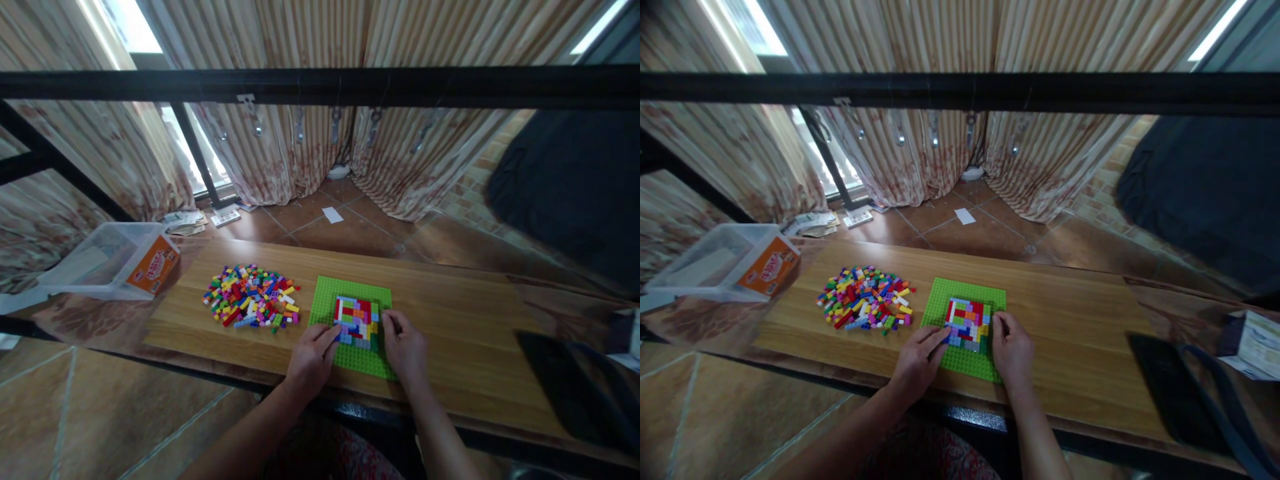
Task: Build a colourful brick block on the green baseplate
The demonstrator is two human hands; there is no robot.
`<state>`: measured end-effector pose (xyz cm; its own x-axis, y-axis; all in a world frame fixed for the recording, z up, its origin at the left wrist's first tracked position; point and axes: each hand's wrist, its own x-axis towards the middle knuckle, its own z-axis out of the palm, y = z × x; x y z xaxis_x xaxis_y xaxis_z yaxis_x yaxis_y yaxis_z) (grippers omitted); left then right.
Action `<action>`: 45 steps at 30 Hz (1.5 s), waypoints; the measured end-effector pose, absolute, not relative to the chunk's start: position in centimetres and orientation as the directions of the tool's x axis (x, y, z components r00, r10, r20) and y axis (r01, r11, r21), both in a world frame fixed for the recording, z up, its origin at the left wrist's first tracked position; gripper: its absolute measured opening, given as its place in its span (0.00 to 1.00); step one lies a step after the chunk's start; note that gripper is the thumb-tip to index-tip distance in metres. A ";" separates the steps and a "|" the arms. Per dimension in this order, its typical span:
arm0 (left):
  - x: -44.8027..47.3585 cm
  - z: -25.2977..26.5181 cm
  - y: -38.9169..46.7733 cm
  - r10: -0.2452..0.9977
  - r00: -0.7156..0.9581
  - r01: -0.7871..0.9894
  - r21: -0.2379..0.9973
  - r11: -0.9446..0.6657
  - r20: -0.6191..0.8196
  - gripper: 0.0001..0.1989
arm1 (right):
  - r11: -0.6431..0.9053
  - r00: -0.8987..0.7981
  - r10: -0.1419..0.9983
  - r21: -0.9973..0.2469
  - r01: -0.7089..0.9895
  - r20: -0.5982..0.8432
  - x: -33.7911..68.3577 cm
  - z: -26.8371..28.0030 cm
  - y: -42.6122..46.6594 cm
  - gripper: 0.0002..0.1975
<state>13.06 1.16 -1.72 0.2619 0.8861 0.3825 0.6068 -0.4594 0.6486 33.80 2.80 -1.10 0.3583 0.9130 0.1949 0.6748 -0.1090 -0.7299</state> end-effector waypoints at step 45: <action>-1.5 0.9 0.7 0.925 -0.180 0.851 0.525 -0.024 0.334 0.10 | -0.198 0.346 0.929 -0.620 0.760 0.128 36.1 -2.8 2.8 0.24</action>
